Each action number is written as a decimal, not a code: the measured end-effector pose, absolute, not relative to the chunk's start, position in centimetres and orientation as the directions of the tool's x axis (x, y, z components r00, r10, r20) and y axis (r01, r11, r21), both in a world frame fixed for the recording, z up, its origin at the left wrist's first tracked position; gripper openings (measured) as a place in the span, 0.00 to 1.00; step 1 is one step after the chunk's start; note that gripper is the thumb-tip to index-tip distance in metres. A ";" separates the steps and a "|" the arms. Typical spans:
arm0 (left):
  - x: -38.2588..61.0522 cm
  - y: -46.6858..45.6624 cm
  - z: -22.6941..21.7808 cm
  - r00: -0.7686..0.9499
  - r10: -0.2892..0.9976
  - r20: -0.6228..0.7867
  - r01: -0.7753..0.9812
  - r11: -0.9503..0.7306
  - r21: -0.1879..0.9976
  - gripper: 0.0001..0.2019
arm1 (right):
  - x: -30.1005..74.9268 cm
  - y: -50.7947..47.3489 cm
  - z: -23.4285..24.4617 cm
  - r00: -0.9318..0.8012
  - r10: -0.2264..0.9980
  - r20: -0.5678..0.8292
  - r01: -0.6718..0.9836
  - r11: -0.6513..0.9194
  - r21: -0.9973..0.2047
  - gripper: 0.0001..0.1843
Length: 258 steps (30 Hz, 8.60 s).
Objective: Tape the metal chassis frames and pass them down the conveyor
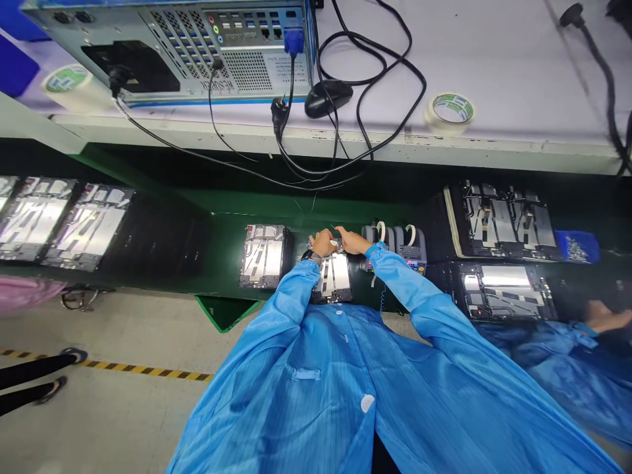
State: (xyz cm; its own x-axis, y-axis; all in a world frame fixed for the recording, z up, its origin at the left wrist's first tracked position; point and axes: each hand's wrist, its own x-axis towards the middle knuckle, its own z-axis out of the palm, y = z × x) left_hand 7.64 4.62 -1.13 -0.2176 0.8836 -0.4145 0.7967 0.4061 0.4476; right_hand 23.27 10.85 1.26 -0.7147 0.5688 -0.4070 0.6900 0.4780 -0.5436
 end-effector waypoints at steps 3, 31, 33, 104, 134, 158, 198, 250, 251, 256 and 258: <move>7.8 4.6 -0.7 -0.223 0.873 -0.433 0.795 0.420 0.437 0.24 | 23.0 11.1 1.6 -0.724 0.546 -0.421 0.683 0.485 -0.546 0.48; 7.4 4.7 -1.5 -0.209 0.874 -0.439 0.785 0.418 0.458 0.25 | 21.7 11.7 2.4 -0.765 0.465 -0.445 0.639 0.637 -0.431 0.41; 7.4 4.7 -1.4 -0.210 0.872 -0.442 0.783 0.421 0.458 0.25 | 21.6 11.7 2.4 -0.760 0.466 -0.454 0.643 0.643 -0.416 0.42; 6.8 4.9 -1.1 -0.211 0.849 -0.485 0.803 0.433 0.409 0.29 | 22.6 11.6 -0.4 -0.550 0.649 -0.525 0.835 0.419 -0.357 0.64; 4.0 -6.0 -4.0 -0.563 0.685 -0.462 0.121 0.622 0.774 0.12 | 15.8 4.6 1.8 -0.710 0.660 -0.245 0.665 0.515 -0.541 0.39; 3.5 -4.9 -7.1 -0.585 0.696 -0.415 -0.016 0.502 0.865 0.15 | 14.9 4.2 -2.7 -0.684 0.722 -0.101 0.563 0.434 -0.703 0.33; 2.4 -4.8 -6.2 -0.458 0.880 -0.122 0.297 0.281 0.913 0.13 | 16.5 -0.4 -3.3 -0.636 0.483 -0.602 -0.300 -0.873 -0.385 0.09; 0.2 -3.4 -5.2 -0.296 0.955 -0.035 0.569 0.206 0.796 0.08 | 19.6 0.9 -0.8 -0.618 0.766 -0.175 0.676 0.404 -0.616 0.23; 0.1 -3.3 -5.0 -0.288 0.957 -0.035 0.576 0.202 0.792 0.08 | 20.2 0.1 -0.8 -0.543 0.827 -0.144 0.691 0.343 -0.637 0.23; 1.5 -4.8 -4.8 -0.416 0.909 -0.001 0.482 0.222 0.847 0.16 | 24.4 -4.8 -2.0 -0.230 0.961 -0.156 0.702 0.053 -0.711 0.34; 3.2 -7.0 -5.1 -0.544 0.837 -0.059 0.385 0.311 0.869 0.21 | 25.9 -6.2 -2.8 -0.219 0.937 -0.273 0.652 -0.068 -0.755 0.38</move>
